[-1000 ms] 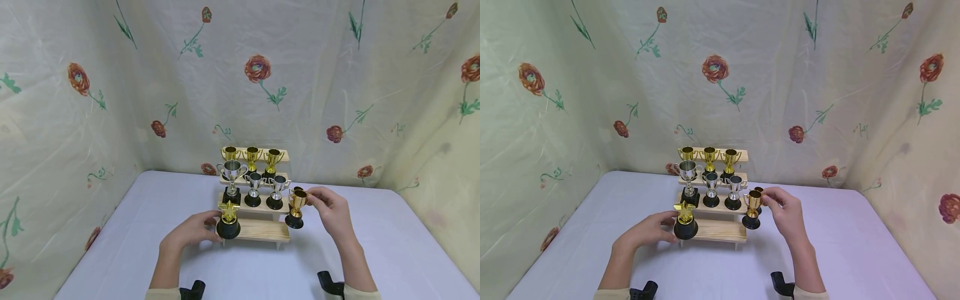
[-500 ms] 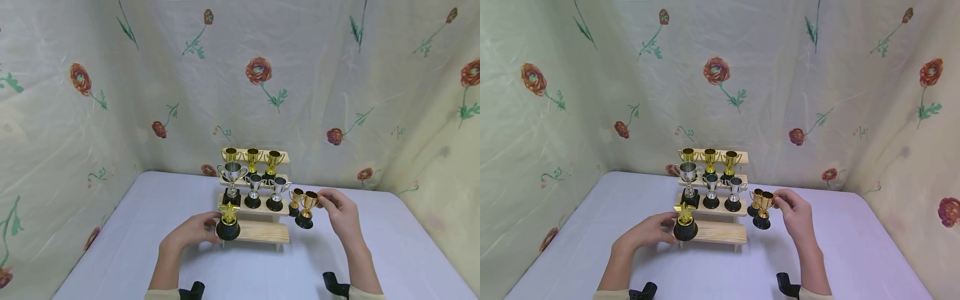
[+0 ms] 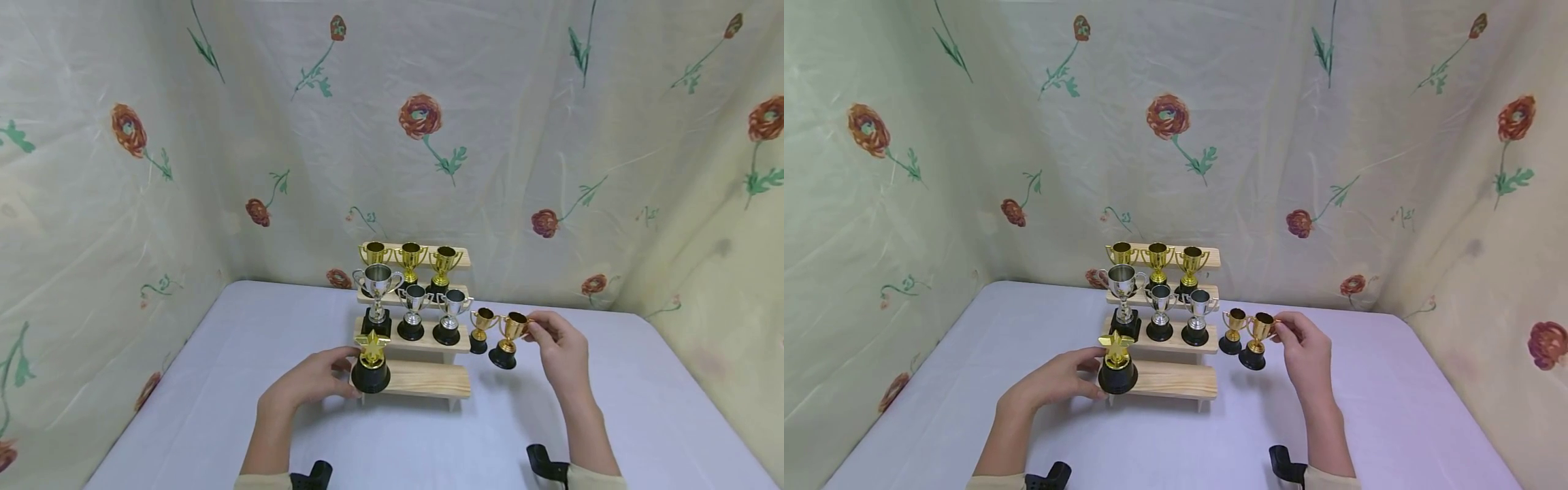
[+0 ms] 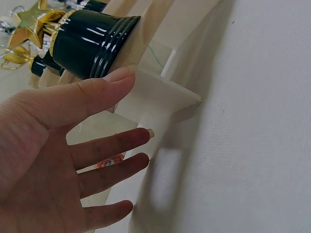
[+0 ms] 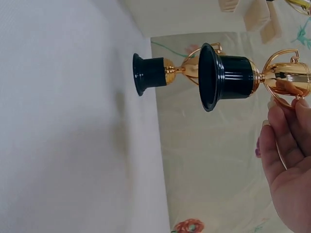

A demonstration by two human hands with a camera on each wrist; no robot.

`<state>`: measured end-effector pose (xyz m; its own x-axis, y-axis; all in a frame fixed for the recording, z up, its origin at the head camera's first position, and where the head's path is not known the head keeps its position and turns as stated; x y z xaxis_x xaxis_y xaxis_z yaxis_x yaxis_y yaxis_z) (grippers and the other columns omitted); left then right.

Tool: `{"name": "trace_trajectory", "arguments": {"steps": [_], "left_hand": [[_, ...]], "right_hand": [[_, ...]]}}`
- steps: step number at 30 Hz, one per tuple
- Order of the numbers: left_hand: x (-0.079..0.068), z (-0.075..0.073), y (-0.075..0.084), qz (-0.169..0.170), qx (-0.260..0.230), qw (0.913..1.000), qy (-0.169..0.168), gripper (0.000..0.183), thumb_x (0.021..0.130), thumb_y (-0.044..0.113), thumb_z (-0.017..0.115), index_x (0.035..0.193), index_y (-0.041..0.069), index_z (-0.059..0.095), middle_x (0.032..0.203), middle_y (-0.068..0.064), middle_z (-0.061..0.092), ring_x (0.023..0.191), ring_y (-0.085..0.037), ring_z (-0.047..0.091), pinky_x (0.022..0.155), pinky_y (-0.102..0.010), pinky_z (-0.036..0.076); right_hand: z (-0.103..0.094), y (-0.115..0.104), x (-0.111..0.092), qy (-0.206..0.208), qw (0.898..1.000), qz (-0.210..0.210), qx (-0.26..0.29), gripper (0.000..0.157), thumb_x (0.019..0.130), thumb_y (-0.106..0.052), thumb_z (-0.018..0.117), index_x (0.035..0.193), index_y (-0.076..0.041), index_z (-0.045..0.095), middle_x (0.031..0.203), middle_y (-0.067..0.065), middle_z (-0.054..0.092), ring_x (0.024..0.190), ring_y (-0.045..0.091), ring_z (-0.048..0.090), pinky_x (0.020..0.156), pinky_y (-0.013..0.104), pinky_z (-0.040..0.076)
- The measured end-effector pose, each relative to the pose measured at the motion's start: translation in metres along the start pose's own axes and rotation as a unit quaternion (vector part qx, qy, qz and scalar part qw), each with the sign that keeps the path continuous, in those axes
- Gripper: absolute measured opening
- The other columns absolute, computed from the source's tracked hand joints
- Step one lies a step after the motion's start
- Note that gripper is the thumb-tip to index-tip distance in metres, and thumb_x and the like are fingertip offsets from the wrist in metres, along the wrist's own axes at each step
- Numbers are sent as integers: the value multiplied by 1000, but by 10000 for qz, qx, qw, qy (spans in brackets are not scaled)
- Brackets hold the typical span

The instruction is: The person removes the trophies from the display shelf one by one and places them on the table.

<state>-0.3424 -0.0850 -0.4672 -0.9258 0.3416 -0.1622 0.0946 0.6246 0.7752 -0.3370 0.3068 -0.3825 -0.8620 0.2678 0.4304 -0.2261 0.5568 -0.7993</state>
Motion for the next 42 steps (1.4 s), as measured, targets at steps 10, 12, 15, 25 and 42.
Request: {"name": "trace_trajectory", "arguments": {"steps": [10,12,15,25,42], "left_hand": [[0,0,-2,-38,-10,10000,-3,77,69,27,90,138,24,57,121,-6,68,118,-28,60,100,-57,44],[1,0,-2,-29,-9,10000,-8,77,69,27,90,138,24,57,121,-6,68,118,-28,60,100,-56,44],[1,0,-1,-4,-14,10000,-16,78,69,27,90,139,24,56,121,-6,68,119,-28,60,100,-56,44],[1,-1,-1,-54,65,10000,14,78,69,27,90,139,24,56,123,-7,67,118,-27,60,100,-55,45],[3,1,-5,-71,48,9999,-55,78,69,30,89,139,24,55,126,-8,67,119,-28,61,100,-56,45]], "right_hand": [[1,12,6,211,9998,38,-34,15,97,-3,59,108,0,69,99,19,72,73,0,65,68,9,48],[1,15,6,248,9996,85,-68,14,97,-3,59,108,0,69,99,20,72,73,1,65,68,9,48],[1,18,8,281,9995,103,-114,14,97,-3,59,107,0,69,98,20,72,73,1,65,68,9,48],[7,27,13,303,9992,144,-212,14,96,-1,59,107,1,69,97,20,73,71,2,65,65,9,47],[11,44,15,357,9981,255,-442,15,96,-1,59,106,1,70,98,21,74,71,-8,62,66,5,46]]}}
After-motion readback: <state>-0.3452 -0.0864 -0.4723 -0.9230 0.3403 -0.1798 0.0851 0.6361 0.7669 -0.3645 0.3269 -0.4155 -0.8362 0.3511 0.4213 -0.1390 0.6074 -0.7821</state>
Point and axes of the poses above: each hand's wrist, its own x-axis towards the middle knuckle, its own z-axis out of the palm, y = z × x, the point moved 10 cm from there along x, towards the middle knuckle
